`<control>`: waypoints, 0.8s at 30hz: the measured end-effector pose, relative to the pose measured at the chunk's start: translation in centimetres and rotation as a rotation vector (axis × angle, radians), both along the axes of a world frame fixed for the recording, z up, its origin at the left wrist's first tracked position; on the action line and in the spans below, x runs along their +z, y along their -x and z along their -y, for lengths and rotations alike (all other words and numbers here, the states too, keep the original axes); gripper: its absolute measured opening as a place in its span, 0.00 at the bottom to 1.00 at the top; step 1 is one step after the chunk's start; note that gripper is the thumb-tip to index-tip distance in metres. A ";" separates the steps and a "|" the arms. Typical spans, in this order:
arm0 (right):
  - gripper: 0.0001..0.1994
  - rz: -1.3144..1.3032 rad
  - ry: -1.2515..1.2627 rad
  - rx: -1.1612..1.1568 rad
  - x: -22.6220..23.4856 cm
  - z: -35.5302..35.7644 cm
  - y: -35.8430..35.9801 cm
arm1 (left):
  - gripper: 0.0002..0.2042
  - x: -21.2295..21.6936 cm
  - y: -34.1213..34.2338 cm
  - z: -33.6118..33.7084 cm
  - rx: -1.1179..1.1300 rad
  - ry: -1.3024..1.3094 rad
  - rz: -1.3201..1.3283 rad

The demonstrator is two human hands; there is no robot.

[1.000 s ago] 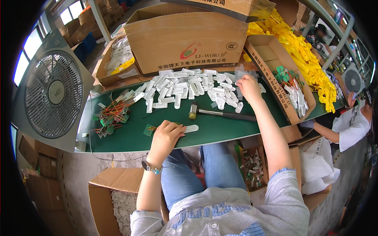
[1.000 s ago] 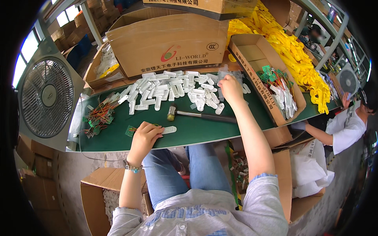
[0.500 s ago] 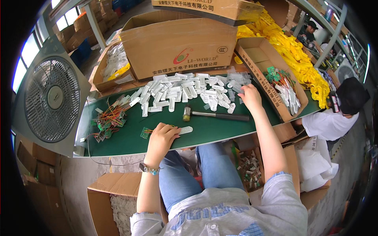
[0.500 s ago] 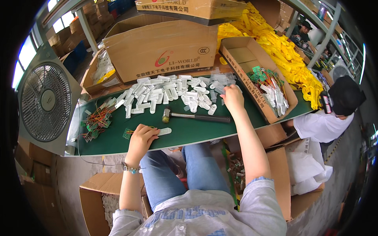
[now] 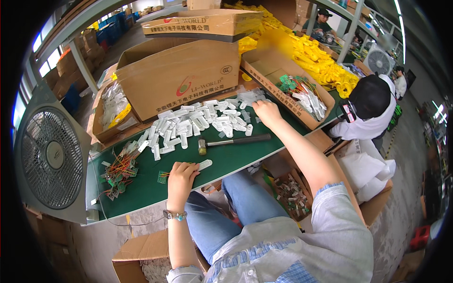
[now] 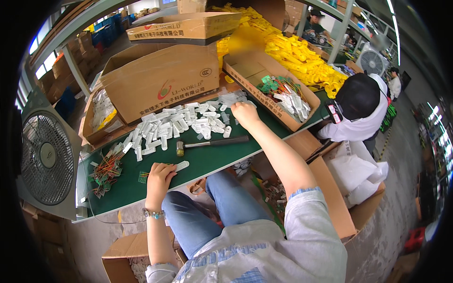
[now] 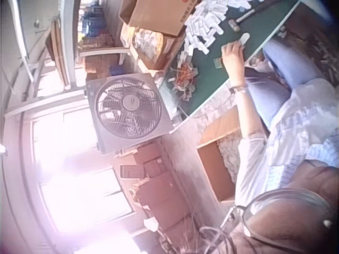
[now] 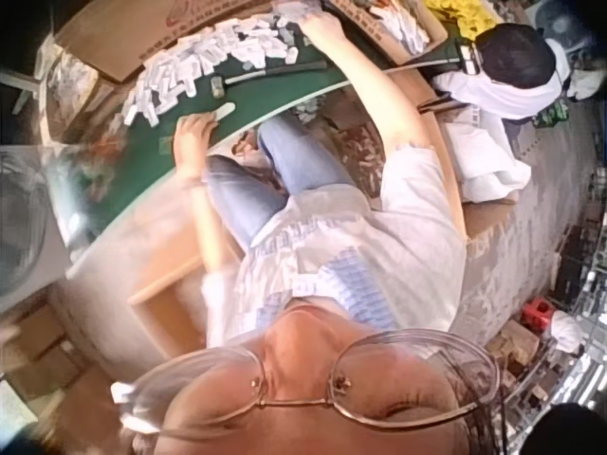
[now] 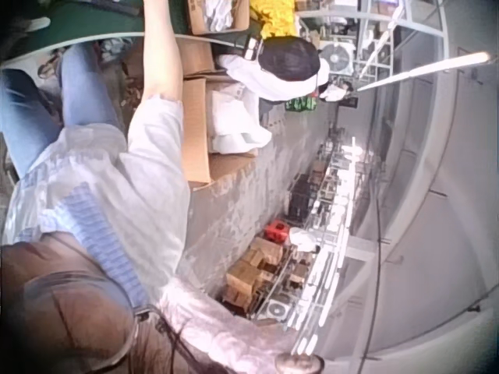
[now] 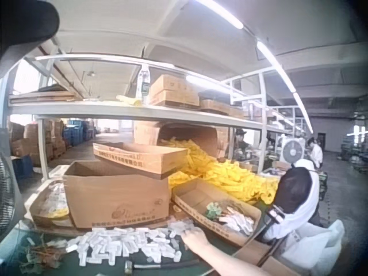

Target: The person assembles light units by placing circuit boards into plastic casings, attaching plastic covers by hand, and tapping them closed using a hammer.

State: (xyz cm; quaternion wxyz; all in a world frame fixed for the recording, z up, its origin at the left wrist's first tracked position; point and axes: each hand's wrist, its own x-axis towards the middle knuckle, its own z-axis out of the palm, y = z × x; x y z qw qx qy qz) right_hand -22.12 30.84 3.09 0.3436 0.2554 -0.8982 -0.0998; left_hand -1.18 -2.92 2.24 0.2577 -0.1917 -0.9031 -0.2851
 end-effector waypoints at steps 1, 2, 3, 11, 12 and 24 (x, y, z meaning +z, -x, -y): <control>0.07 0.075 0.031 -0.065 0.1 -0.2 -0.1 | 0.10 0.1 0.3 0.0 0.009 0.004 -0.001; 0.07 0.103 0.167 -0.067 -0.1 -0.3 -0.5 | 0.09 0.1 0.1 0.1 0.018 0.030 0.014; 0.08 0.146 0.403 -0.065 -0.5 -0.1 -0.5 | 0.09 -0.1 0.1 0.3 0.023 0.022 0.016; 0.09 0.824 2.169 0.197 -3.4 -1.1 -1.3 | 0.10 -0.2 0.1 0.6 -0.042 -0.007 0.044; 0.10 0.852 2.193 0.212 -4.0 -0.6 -1.3 | 0.10 -0.5 0.0 1.2 -0.042 -0.009 0.046; 0.08 0.825 2.448 0.411 -4.0 -3.9 -3.4 | 0.11 -1.5 0.7 1.2 -0.059 0.011 0.038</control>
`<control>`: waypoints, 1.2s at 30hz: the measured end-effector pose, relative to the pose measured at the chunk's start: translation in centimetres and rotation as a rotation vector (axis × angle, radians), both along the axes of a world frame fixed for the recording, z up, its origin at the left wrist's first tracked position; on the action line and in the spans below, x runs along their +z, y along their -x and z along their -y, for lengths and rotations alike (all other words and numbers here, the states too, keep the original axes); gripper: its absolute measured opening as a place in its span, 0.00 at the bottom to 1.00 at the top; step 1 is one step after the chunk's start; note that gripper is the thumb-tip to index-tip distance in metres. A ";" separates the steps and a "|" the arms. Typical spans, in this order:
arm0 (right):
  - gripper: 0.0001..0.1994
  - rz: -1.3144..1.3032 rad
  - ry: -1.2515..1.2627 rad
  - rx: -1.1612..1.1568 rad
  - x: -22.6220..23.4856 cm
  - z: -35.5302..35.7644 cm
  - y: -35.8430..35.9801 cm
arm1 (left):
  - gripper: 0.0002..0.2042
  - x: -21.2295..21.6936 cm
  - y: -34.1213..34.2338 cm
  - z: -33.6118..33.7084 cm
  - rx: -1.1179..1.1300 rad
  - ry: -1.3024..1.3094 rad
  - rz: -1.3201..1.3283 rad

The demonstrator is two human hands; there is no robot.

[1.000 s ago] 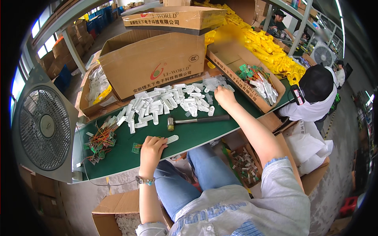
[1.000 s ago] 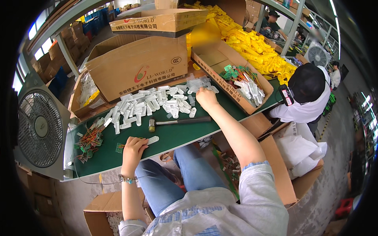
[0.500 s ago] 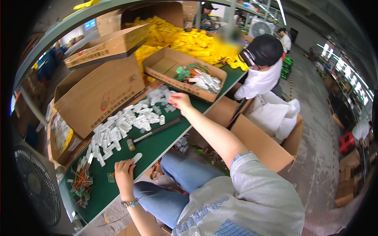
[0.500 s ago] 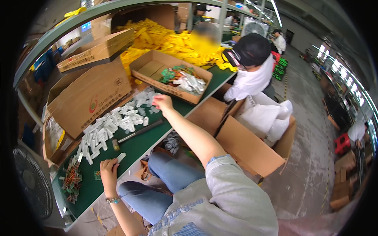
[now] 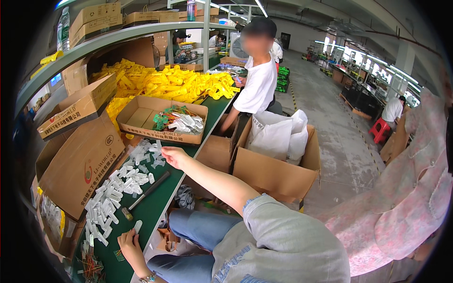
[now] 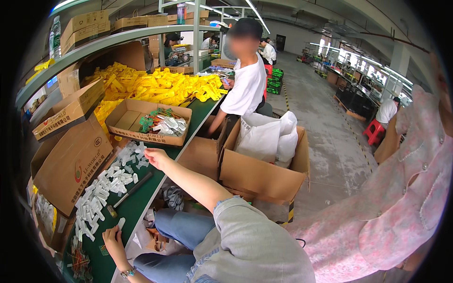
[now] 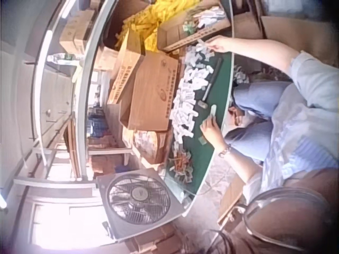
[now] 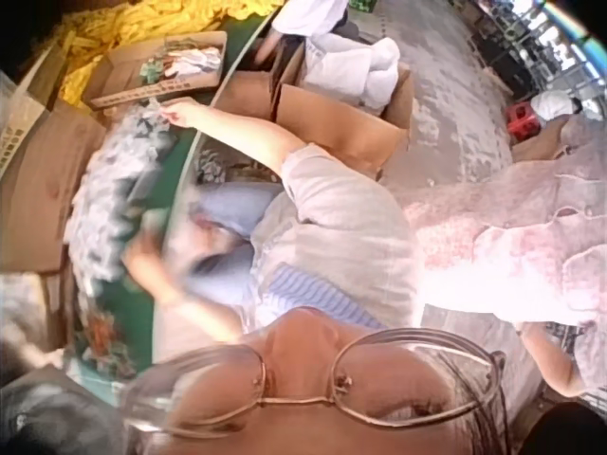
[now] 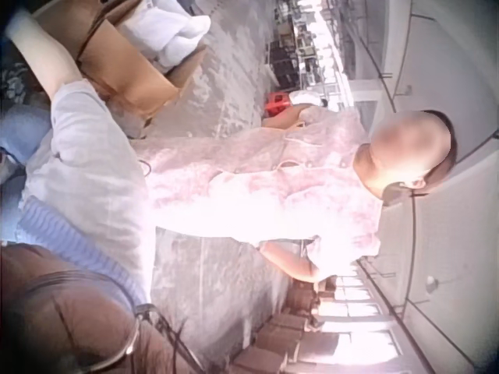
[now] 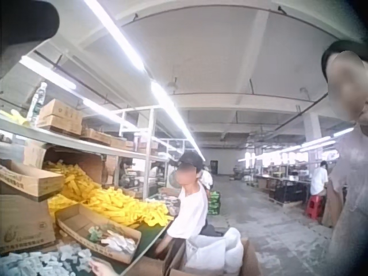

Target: The person assembles light units by placing circuit boards into plastic casings, attaching plastic covers by hand, and tapping them closed using a hammer.

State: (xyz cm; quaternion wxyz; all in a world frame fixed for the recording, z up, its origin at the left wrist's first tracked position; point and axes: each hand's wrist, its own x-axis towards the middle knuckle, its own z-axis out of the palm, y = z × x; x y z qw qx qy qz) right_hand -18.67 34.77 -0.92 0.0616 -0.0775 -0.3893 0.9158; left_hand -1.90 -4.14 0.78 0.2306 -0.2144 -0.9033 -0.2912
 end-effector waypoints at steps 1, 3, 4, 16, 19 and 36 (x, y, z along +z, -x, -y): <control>0.08 0.022 0.046 -0.011 0.3 1.2 0.0 | 0.10 -0.2 -0.1 0.3 0.002 -0.008 0.002; 0.08 0.039 0.110 -0.020 1.0 1.4 -0.1 | 0.10 -0.3 -0.2 0.6 0.002 -0.010 -0.001; 0.08 0.032 0.143 -0.017 1.1 0.8 0.1 | 0.10 0.0 -0.2 0.5 -0.015 -0.012 -0.013; 0.07 0.055 0.304 -0.011 2.6 -0.6 -0.9 | 0.09 0.7 -0.6 -0.1 0.031 -0.017 -0.045; 0.07 0.066 0.306 0.018 2.7 -1.0 -0.9 | 0.09 0.8 -0.5 -0.4 0.033 -0.011 -0.049; 0.09 -0.019 -0.291 0.034 0.8 2.3 -0.5 | 0.09 0.8 -0.7 -0.4 0.048 -0.041 -0.037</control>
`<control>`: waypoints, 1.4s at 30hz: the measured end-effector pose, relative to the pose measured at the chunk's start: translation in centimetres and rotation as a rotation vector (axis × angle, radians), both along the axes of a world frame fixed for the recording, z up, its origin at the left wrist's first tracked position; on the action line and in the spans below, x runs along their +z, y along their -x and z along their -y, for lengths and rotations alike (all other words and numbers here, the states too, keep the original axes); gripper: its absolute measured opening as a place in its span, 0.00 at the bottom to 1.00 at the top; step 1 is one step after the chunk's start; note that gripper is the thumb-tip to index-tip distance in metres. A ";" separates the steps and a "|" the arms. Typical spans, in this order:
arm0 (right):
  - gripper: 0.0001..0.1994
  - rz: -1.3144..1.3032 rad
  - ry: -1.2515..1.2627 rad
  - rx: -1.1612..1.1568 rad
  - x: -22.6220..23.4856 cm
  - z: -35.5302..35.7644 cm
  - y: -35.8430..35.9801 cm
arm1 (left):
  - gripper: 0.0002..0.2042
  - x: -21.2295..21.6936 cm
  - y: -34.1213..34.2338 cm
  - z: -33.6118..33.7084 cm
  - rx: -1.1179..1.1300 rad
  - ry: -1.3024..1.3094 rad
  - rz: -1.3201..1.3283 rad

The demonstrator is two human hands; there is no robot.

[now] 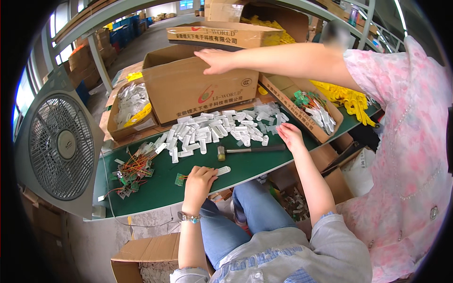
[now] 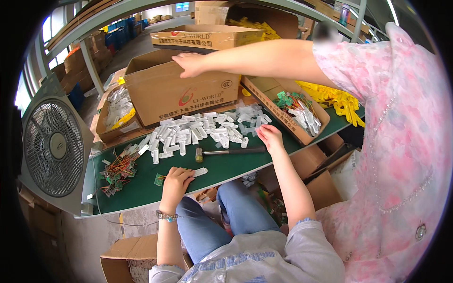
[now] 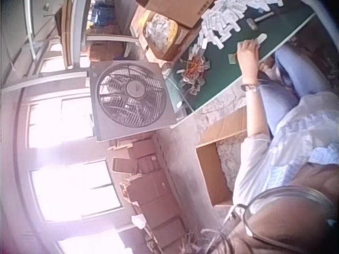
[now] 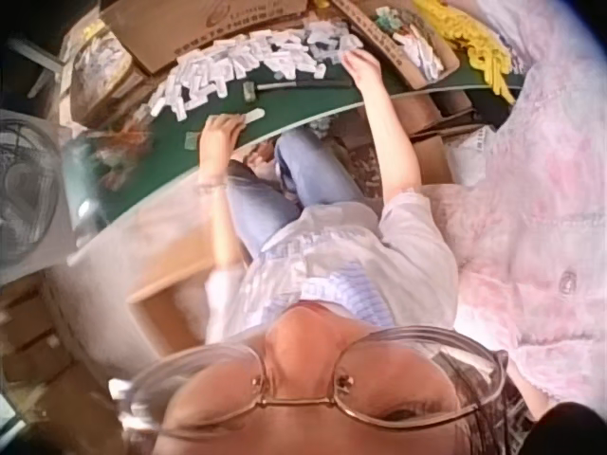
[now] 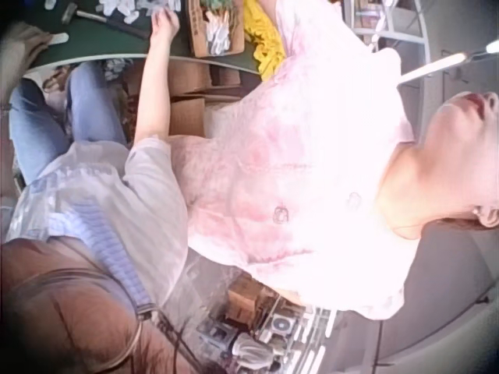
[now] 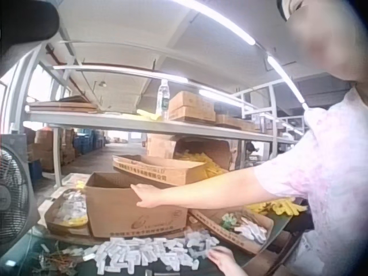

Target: The person assembles light units by placing circuit boards into plastic casings, attaching plastic covers by hand, and tapping them closed using a hammer.

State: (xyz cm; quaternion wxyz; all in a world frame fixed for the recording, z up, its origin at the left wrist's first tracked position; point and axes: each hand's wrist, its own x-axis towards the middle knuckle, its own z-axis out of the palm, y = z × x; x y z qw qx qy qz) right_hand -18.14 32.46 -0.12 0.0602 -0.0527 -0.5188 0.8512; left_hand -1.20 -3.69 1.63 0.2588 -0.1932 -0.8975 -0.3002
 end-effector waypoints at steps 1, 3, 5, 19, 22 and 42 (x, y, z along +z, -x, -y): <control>0.09 -0.001 0.002 0.021 -0.1 0.3 0.2 | 0.10 0.0 0.0 0.0 -0.001 -0.005 -0.010; 0.09 -0.013 -0.164 -0.012 -0.2 0.8 0.4 | 0.10 0.0 -0.1 0.2 0.017 0.004 -0.020; 0.09 -0.036 -0.226 -0.006 -0.1 1.3 0.6 | 0.10 0.1 -0.3 0.4 0.021 0.016 -0.016; 0.33 -0.759 -1.077 -0.474 9.9 6.9 2.2 | 0.10 0.5 -0.3 0.0 0.013 -0.004 0.024; 0.27 -0.676 -1.028 -0.223 11.4 8.2 2.5 | 0.10 0.6 -0.2 0.0 0.018 -0.004 0.028; 0.07 -0.630 -1.067 -0.046 1.3 8.9 -8.0 | 0.10 0.4 0.0 -0.2 0.004 0.022 0.015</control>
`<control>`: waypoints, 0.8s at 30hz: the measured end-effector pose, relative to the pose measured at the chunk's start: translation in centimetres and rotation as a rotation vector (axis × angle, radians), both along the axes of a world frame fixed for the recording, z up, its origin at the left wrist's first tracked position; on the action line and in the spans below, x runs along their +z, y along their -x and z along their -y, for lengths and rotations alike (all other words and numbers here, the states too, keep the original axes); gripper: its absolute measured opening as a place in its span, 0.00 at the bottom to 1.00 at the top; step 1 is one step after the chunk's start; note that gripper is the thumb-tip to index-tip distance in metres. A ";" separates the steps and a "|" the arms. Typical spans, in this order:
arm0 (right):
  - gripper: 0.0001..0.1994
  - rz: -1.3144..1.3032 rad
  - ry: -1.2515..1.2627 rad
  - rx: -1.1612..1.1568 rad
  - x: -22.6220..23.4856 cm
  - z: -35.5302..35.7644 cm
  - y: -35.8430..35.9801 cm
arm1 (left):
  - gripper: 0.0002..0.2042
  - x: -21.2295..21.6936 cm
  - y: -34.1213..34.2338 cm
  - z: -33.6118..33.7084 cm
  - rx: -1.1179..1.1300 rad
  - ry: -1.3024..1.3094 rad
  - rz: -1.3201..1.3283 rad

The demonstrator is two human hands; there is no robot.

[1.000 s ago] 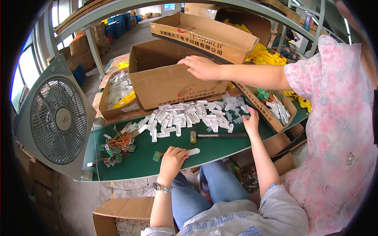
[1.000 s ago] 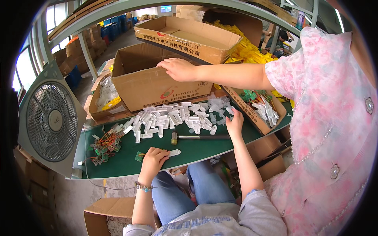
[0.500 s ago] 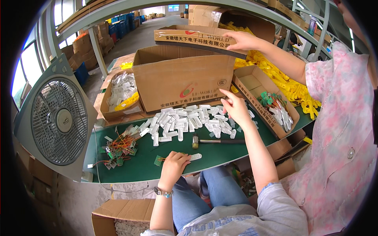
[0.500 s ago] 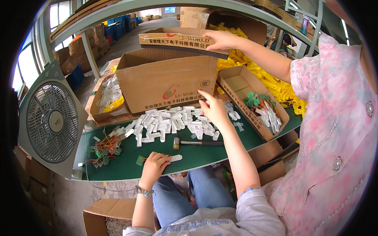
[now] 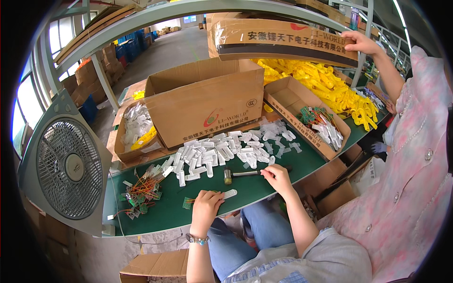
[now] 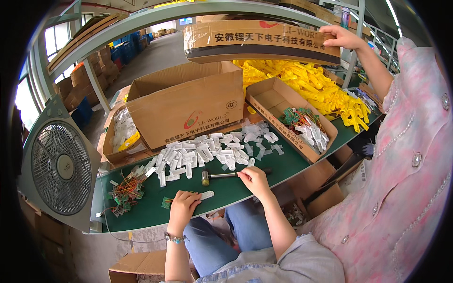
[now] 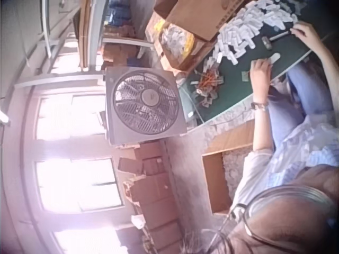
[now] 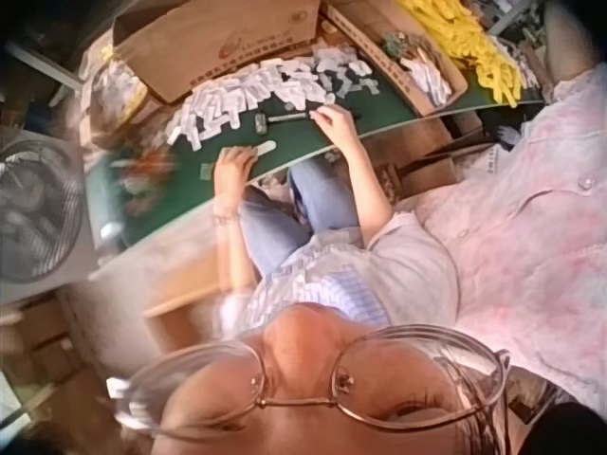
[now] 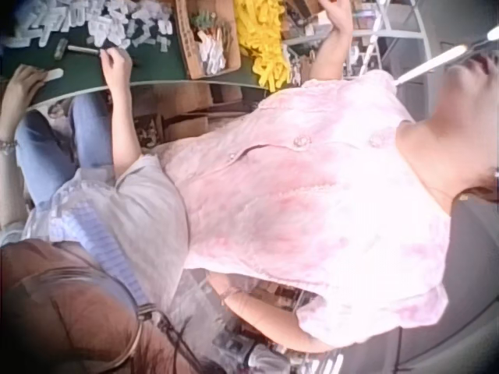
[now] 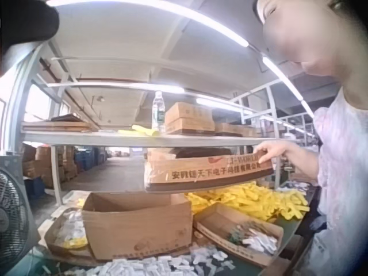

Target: The person assembles light units by placing circuit boards into plastic casings, attaching plastic covers by hand, and tapping them closed using a hammer.

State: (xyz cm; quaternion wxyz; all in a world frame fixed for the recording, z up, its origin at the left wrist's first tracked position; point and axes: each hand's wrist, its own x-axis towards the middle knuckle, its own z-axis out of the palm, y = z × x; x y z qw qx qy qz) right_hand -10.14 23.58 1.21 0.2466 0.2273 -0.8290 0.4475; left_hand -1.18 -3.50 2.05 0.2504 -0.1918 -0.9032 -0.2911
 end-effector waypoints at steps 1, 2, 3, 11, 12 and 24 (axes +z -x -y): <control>0.05 0.014 0.007 -0.006 -0.2 -0.3 0.1 | 0.10 0.0 0.1 0.0 0.010 0.001 -0.001; 0.05 0.019 0.007 -0.011 -0.6 -0.4 -0.1 | 0.09 -0.1 0.1 0.1 0.021 0.001 -0.003; 0.06 0.038 0.094 -0.009 -0.8 -0.4 0.2 | 0.09 -0.1 0.1 0.1 0.021 -0.006 -0.002; 0.07 0.014 0.091 -0.002 -0.9 -0.3 -0.5 | 0.09 0.2 -0.2 0.0 0.020 -0.009 -0.015; 0.07 0.016 0.082 -0.003 -0.9 -0.3 -0.5 | 0.09 0.3 -0.3 0.1 0.015 -0.006 -0.012; 0.04 0.117 -0.053 -0.017 2.2 -3.9 3.5 | 0.10 -0.1 0.0 0.1 0.037 -0.006 0.030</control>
